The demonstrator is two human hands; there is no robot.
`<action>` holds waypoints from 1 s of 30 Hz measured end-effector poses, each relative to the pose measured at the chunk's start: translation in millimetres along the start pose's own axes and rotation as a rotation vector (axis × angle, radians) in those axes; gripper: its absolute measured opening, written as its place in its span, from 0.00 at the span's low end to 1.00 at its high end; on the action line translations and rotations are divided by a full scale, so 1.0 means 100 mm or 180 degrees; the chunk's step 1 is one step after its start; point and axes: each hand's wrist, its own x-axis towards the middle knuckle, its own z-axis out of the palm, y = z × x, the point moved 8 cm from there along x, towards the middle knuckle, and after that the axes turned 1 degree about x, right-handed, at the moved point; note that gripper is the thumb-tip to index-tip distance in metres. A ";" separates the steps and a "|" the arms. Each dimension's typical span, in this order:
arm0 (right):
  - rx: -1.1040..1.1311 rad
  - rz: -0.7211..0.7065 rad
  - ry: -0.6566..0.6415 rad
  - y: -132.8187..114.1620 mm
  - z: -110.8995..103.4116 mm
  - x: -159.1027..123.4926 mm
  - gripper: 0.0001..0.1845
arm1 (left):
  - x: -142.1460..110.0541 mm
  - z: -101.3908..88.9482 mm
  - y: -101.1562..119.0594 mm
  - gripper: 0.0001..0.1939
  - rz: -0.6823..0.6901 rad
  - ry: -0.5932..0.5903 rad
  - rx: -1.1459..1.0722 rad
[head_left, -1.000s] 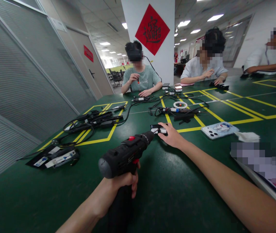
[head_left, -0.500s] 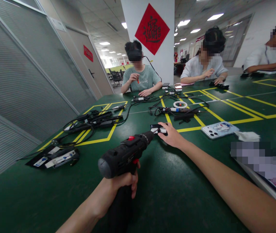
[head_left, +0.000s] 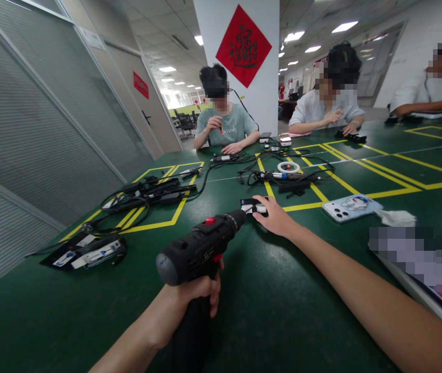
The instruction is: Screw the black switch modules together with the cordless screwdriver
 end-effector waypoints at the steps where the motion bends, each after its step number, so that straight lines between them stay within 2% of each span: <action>1: 0.0000 -0.0001 0.0000 0.00 0.00 0.00 0.28 | 0.00 0.00 0.01 0.16 0.0012 0.0007 -0.0013; 15: 0.0026 0.0013 -0.0009 -0.01 0.00 0.00 0.28 | -0.02 0.00 0.00 0.19 0.0011 0.0020 -0.0004; 22: 0.0018 0.0051 -0.0008 0.00 0.00 0.00 0.28 | 0.00 -0.01 -0.02 0.18 0.0022 0.0024 -0.0014; 30: 0.0035 0.0051 -0.0003 -0.01 0.00 0.00 0.28 | -0.03 0.01 0.04 0.18 0.0060 0.0042 0.0059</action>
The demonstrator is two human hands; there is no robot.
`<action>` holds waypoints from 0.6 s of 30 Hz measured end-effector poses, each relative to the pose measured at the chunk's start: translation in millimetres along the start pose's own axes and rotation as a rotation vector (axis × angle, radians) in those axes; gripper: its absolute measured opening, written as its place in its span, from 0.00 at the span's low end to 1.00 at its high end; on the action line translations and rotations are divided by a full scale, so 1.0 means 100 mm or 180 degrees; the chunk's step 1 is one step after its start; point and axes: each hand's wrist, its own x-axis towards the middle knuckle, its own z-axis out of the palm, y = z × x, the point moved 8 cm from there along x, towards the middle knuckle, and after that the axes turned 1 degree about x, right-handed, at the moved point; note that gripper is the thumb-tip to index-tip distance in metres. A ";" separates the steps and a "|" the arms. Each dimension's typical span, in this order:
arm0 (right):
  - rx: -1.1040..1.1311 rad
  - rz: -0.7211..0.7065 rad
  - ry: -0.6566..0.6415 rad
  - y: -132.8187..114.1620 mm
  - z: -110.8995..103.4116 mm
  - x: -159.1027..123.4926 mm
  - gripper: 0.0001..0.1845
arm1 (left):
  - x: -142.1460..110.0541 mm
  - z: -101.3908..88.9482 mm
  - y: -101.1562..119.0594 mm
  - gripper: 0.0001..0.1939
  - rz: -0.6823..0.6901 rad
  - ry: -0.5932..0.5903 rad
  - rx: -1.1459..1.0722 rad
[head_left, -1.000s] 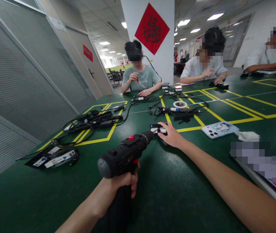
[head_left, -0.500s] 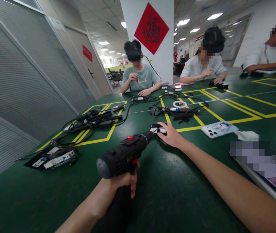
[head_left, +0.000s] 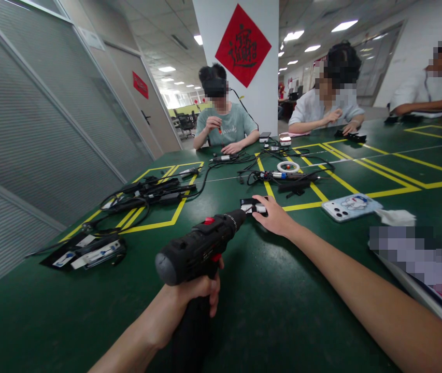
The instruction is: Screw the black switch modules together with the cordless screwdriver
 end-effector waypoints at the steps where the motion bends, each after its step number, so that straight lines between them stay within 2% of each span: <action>1: 0.0000 0.0004 0.0000 0.00 0.00 0.00 0.28 | 0.00 0.00 0.00 0.18 -0.0007 0.0016 -0.0009; 18: -0.0024 0.0006 0.0011 0.01 0.00 0.01 0.28 | 0.03 -0.02 -0.04 0.18 -0.0031 0.0004 -0.0085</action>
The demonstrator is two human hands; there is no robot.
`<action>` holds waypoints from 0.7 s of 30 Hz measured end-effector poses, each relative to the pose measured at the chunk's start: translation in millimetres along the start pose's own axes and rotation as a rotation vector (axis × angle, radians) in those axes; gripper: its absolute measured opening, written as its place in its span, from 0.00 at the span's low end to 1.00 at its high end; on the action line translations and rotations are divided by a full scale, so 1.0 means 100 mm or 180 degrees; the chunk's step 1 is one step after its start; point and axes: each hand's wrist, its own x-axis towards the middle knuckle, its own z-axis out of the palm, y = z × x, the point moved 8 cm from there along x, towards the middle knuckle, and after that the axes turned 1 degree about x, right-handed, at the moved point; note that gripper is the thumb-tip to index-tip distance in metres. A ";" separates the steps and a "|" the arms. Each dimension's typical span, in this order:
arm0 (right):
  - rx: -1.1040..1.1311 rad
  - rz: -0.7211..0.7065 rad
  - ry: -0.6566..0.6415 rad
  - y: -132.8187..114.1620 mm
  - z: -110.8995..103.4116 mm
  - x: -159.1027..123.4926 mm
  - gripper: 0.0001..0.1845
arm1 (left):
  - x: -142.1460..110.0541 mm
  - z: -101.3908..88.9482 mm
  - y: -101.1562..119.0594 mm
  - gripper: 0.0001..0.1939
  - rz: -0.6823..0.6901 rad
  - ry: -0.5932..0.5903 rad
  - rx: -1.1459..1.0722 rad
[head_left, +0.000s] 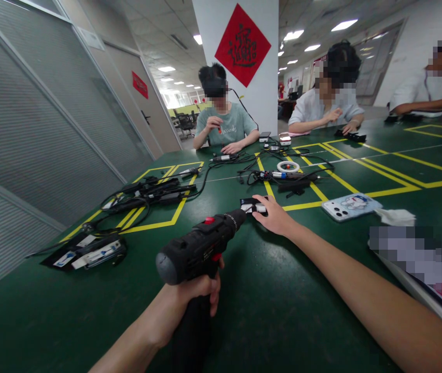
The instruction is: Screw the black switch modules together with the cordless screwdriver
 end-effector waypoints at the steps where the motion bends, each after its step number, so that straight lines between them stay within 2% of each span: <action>1: 0.0006 0.0005 -0.0005 0.00 0.00 0.00 0.28 | 0.00 0.00 0.00 0.17 -0.0003 0.0005 -0.0011; 21: 0.0003 0.0013 -0.0028 -0.01 0.00 -0.01 0.28 | -0.02 0.01 0.00 0.16 0.0001 -0.0025 -0.0020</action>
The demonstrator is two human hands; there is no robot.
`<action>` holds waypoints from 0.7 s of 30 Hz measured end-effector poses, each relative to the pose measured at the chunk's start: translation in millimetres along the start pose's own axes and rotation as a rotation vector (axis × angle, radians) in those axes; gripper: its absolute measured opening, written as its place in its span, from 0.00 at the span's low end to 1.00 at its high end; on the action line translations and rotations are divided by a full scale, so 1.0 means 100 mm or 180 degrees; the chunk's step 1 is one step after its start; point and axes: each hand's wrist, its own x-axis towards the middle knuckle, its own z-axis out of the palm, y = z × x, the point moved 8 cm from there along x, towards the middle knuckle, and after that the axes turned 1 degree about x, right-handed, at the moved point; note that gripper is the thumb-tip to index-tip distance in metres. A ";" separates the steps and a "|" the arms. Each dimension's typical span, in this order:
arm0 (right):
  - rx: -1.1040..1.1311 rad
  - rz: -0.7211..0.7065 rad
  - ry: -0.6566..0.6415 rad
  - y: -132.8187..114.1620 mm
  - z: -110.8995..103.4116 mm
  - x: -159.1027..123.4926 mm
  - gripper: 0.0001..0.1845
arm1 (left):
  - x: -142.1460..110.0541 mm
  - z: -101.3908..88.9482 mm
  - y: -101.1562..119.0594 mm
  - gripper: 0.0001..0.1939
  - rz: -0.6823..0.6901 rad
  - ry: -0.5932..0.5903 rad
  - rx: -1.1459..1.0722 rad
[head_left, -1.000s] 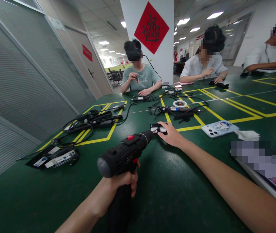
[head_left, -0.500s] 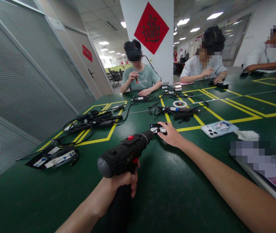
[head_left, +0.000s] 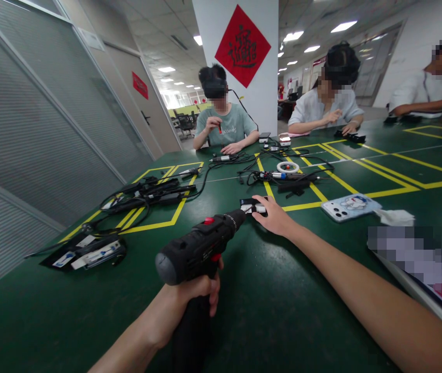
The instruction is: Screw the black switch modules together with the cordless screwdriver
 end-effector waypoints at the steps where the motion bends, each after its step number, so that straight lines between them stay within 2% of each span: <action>1: 0.0000 0.0001 -0.0005 0.00 0.00 0.00 0.28 | 0.00 -0.01 -0.01 0.16 -0.0016 0.0014 0.0003; 12: 0.0010 -0.0020 0.0003 0.00 -0.01 0.00 0.28 | -0.01 0.00 -0.02 0.17 -0.0009 0.0023 0.0039; 21: 0.0009 -0.0031 0.0029 0.01 0.00 0.00 0.28 | 0.01 0.00 -0.01 0.12 -0.0018 0.0023 0.0070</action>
